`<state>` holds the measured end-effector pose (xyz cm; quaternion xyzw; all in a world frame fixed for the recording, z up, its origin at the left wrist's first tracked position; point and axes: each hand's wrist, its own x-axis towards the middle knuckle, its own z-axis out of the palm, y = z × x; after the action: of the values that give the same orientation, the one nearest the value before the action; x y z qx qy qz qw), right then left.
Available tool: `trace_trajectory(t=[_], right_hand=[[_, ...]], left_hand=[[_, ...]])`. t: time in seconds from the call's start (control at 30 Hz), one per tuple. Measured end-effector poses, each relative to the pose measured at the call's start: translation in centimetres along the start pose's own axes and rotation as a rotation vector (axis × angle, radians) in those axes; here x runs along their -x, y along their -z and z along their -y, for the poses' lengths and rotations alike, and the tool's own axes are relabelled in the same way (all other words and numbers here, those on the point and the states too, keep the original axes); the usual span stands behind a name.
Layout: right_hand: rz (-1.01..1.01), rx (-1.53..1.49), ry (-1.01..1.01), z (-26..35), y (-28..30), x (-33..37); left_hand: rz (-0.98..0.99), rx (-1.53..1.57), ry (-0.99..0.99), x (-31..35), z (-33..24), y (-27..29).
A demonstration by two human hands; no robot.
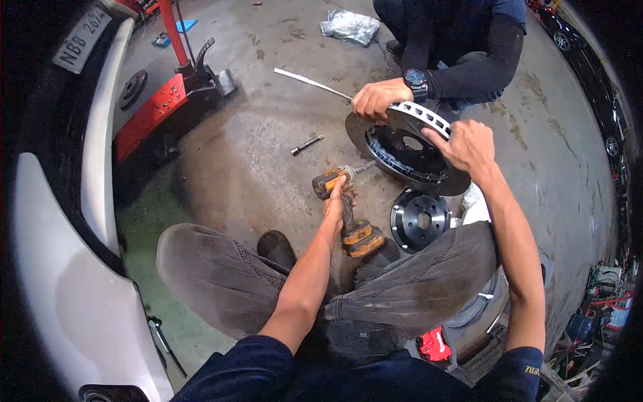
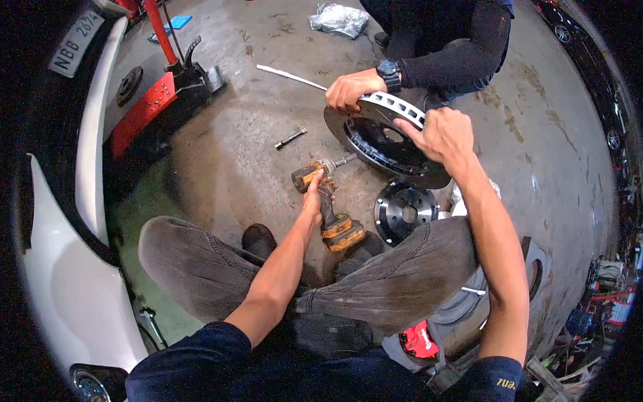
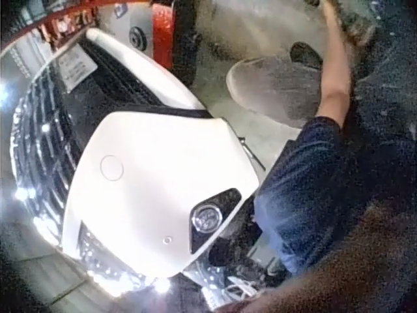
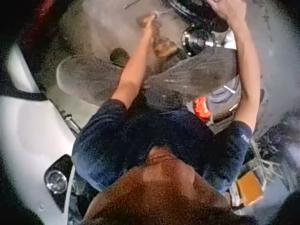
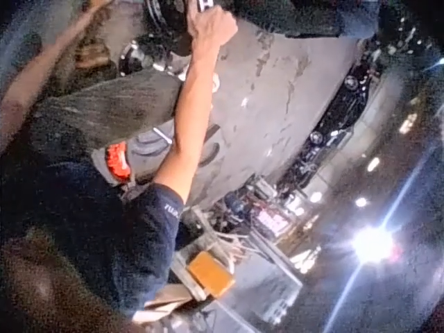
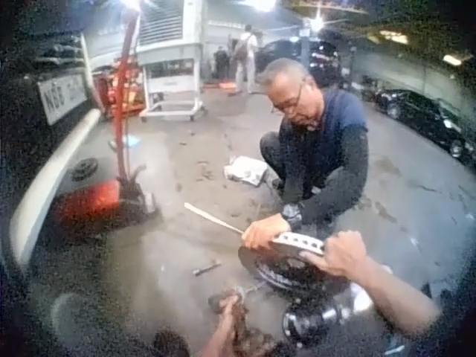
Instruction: Assemble a multi-piece brake rotor by attaching the hat to the rotor ring using an impact driver and applying threadlocker.
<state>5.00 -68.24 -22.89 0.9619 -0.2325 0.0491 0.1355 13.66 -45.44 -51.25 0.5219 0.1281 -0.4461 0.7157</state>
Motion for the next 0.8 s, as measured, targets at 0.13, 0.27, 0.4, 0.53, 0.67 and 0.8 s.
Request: trace_trajectory(t=[0.13,0.27,0.4,0.53,0.67,0.8], right_hand=[[-0.047,-0.028,-0.035,2.0,0.2,-0.1],[-0.067,-0.016,-0.054,2.1,-0.4,-0.7],[-0.04,0.0,-0.048,2.3,-0.1,-0.9],[-0.008,0.038,-0.07,2.8,0.1,-1.1],[-0.011,0.057,-0.057,3.0,0.6,-1.3],[0.016,0.059,-0.066,3.0,0.4,-1.3]], left_hand=[[-0.028,0.114,0.108,-0.8,1.5,-1.2],[0.014,0.152,0.111,-0.4,1.3,-2.5],[0.014,0.127,0.108,-0.3,2.2,-3.6],[0.001,0.148,0.161,-0.5,3.7,-3.8],[-0.008,0.218,0.197,-0.5,4.3,-5.3],[0.022,0.434,0.259,-0.2,6.2,-6.6]])
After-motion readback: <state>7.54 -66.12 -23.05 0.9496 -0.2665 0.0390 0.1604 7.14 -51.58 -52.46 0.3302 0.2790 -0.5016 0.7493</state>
